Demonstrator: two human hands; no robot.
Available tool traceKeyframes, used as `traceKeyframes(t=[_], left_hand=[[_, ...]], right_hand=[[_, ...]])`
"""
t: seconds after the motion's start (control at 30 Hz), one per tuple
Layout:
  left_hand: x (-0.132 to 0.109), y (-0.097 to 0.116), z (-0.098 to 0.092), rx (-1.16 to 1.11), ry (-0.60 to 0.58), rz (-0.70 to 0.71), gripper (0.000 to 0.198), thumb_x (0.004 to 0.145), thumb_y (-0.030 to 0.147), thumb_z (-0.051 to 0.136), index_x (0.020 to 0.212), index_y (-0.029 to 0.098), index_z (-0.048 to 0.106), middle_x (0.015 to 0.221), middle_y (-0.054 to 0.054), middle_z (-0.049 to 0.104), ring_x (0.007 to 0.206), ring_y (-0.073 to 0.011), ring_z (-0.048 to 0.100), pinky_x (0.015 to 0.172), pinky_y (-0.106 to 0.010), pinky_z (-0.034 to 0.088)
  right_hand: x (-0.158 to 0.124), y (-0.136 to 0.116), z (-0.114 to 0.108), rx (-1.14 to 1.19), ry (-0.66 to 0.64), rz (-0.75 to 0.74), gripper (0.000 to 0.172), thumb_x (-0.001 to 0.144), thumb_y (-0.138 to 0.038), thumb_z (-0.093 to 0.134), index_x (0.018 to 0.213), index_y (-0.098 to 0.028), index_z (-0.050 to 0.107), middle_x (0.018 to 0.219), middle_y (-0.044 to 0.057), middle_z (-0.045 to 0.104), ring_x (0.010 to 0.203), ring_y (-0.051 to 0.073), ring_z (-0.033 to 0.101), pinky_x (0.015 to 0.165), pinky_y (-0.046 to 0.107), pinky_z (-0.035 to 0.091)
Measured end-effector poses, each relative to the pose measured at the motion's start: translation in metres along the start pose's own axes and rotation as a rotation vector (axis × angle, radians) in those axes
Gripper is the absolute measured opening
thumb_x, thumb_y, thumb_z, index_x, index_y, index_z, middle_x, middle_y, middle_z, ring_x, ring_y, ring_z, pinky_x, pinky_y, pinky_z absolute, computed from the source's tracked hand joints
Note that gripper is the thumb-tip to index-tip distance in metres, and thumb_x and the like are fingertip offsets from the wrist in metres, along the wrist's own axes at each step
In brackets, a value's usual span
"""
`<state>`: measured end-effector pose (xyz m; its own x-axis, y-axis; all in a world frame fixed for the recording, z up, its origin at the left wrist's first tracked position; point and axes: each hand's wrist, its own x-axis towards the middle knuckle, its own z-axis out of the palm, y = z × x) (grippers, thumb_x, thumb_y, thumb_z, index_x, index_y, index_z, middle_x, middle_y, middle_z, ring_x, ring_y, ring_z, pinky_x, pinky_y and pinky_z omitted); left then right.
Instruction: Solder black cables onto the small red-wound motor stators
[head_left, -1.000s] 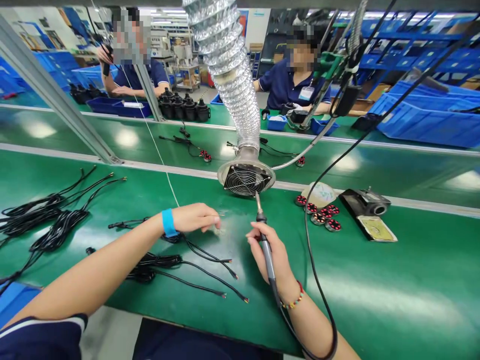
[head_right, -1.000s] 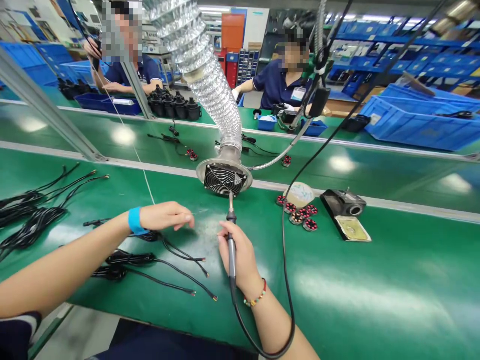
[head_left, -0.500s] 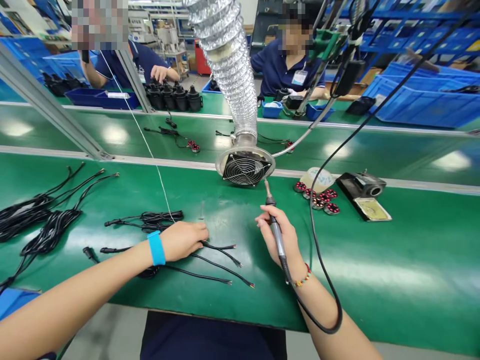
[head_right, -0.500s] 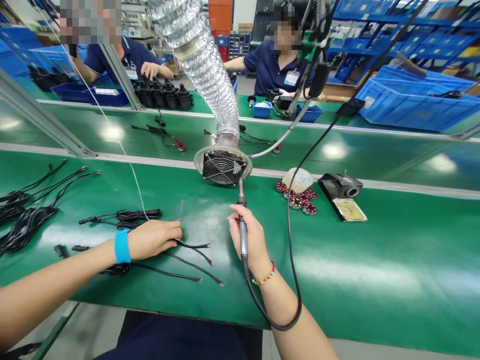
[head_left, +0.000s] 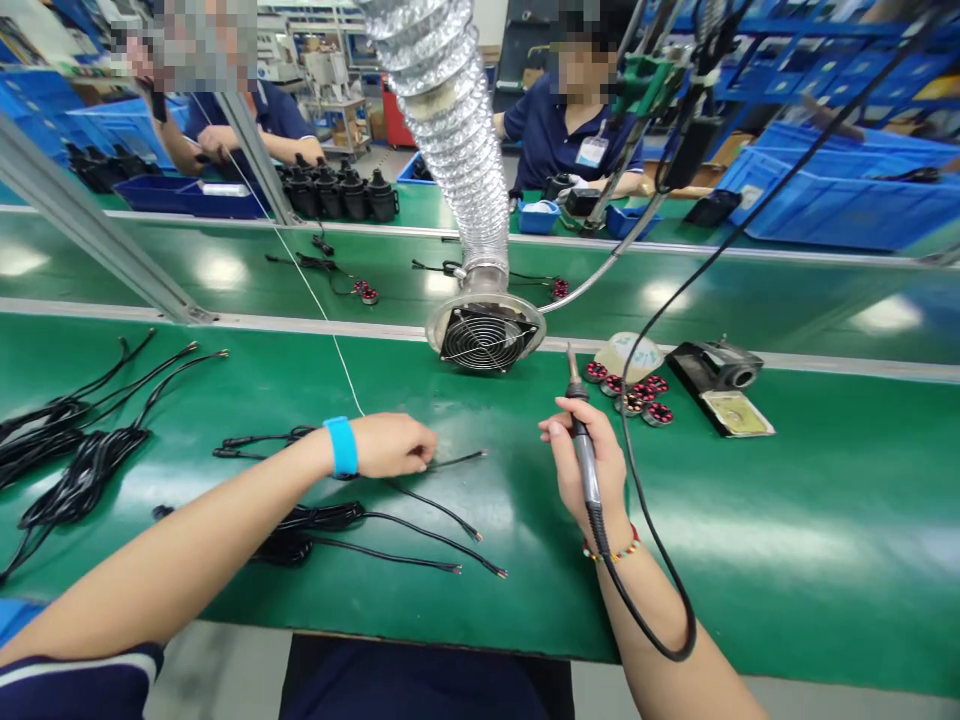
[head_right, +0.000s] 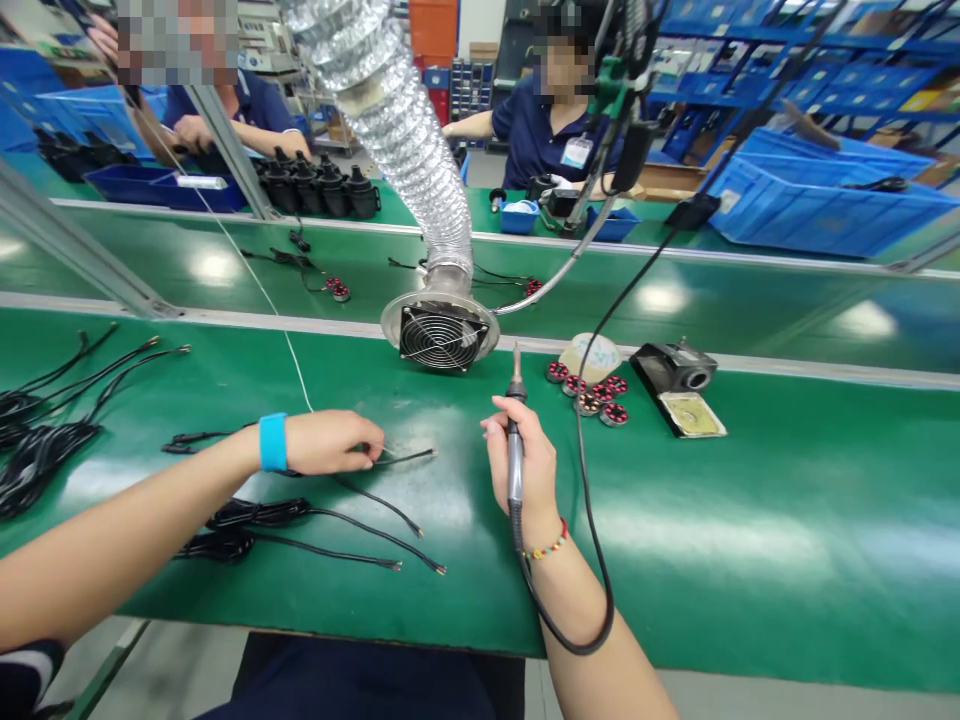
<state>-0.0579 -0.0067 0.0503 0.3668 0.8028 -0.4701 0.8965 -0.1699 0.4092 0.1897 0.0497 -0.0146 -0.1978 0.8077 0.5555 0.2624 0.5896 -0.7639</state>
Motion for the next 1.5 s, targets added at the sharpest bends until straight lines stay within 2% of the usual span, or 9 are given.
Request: traceKeyframes(t=[0.13,0.23,0.33,0.43,0.5,0.73,0.93,1.2,1.5], left_hand=[[0.021,0.016,0.02,0.02,0.001,0.048,0.005,0.075,0.02,0.06,0.079,0.019,0.063,0.086,-0.004,0.069,0.078,-0.0195,0.061,0.065,-0.026,0.039],[0.029,0.018,0.029,0.02,0.076,0.062,0.018,0.082,0.028,0.053,0.094,0.018,0.062,0.091,-0.007,0.068,0.079,-0.0216,0.062,0.067,-0.029,0.043],[0.034,0.013,0.036,-0.17,0.294,0.051,0.034,0.091,0.038,0.035,0.108,0.017,0.055,0.092,-0.008,0.066,0.081,-0.0209,0.062,0.074,-0.032,0.048],[0.038,0.006,0.041,-0.409,0.544,0.036,0.042,0.093,0.044,0.021,0.09,0.019,0.055,0.085,-0.007,0.063,0.082,-0.0207,0.06,0.08,-0.034,0.048],[0.041,0.003,0.043,-0.422,0.606,0.04,0.041,0.091,0.044,0.021,0.079,0.021,0.052,0.081,-0.008,0.061,0.08,-0.0213,0.059,0.079,-0.035,0.048],[0.04,0.0,0.045,-0.094,0.469,0.067,0.031,0.092,0.032,0.03,0.077,0.022,0.055,0.082,-0.007,0.067,0.079,-0.0219,0.062,0.073,-0.033,0.046],[0.035,0.01,0.04,0.045,0.331,0.012,0.03,0.096,0.025,0.03,0.081,0.022,0.056,0.086,-0.007,0.072,0.082,-0.0223,0.067,0.068,-0.029,0.042],[0.035,0.01,0.041,-0.056,0.32,0.016,0.031,0.096,0.026,0.032,0.079,0.021,0.057,0.085,-0.007,0.071,0.081,-0.0214,0.065,0.069,-0.028,0.041],[0.038,0.012,0.043,-0.086,0.244,0.027,0.03,0.095,0.026,0.033,0.079,0.02,0.057,0.082,-0.007,0.068,0.077,-0.021,0.062,0.068,-0.029,0.039]], right_hand=[[0.007,0.003,-0.014,-0.128,0.072,-0.045,0.02,0.092,-0.029,0.05,0.11,-0.023,0.058,0.082,0.001,0.069,0.069,0.016,0.069,0.066,0.031,0.057],[0.016,-0.008,-0.037,-0.223,0.062,-0.049,0.023,0.095,-0.03,0.046,0.115,-0.023,0.055,0.085,0.002,0.072,0.069,0.015,0.07,0.067,0.03,0.058],[0.026,-0.015,-0.064,-0.376,0.075,0.008,0.023,0.097,-0.03,0.041,0.115,-0.023,0.054,0.076,-0.001,0.071,0.067,0.014,0.071,0.068,0.028,0.056],[0.034,-0.001,-0.081,-0.676,-0.042,0.041,0.024,0.098,-0.025,0.037,0.113,-0.02,0.055,0.082,0.003,0.072,0.075,0.017,0.07,0.072,0.029,0.053],[0.039,0.017,-0.084,-0.855,-0.187,0.047,0.026,0.094,-0.02,0.042,0.116,-0.017,0.056,0.097,0.009,0.072,0.087,0.021,0.067,0.078,0.032,0.05],[0.055,0.059,-0.069,-0.969,-0.324,0.059,0.033,0.087,-0.006,0.043,0.114,-0.013,0.06,0.101,0.015,0.067,0.096,0.025,0.055,0.08,0.034,0.04],[0.065,0.07,-0.056,-0.924,-0.292,0.065,0.028,0.085,-0.006,0.048,0.11,-0.012,0.059,0.097,0.014,0.068,0.094,0.026,0.056,0.081,0.037,0.04],[0.013,0.034,-0.03,-0.667,-0.443,-0.113,0.027,0.083,-0.005,0.049,0.103,-0.02,0.058,0.087,0.005,0.069,0.084,0.021,0.059,0.077,0.036,0.048],[-0.005,-0.001,-0.013,-0.612,-0.45,0.127,0.048,0.078,-0.028,0.07,0.119,-0.018,0.048,0.093,0.006,0.064,0.083,0.022,0.062,0.077,0.041,0.053]])
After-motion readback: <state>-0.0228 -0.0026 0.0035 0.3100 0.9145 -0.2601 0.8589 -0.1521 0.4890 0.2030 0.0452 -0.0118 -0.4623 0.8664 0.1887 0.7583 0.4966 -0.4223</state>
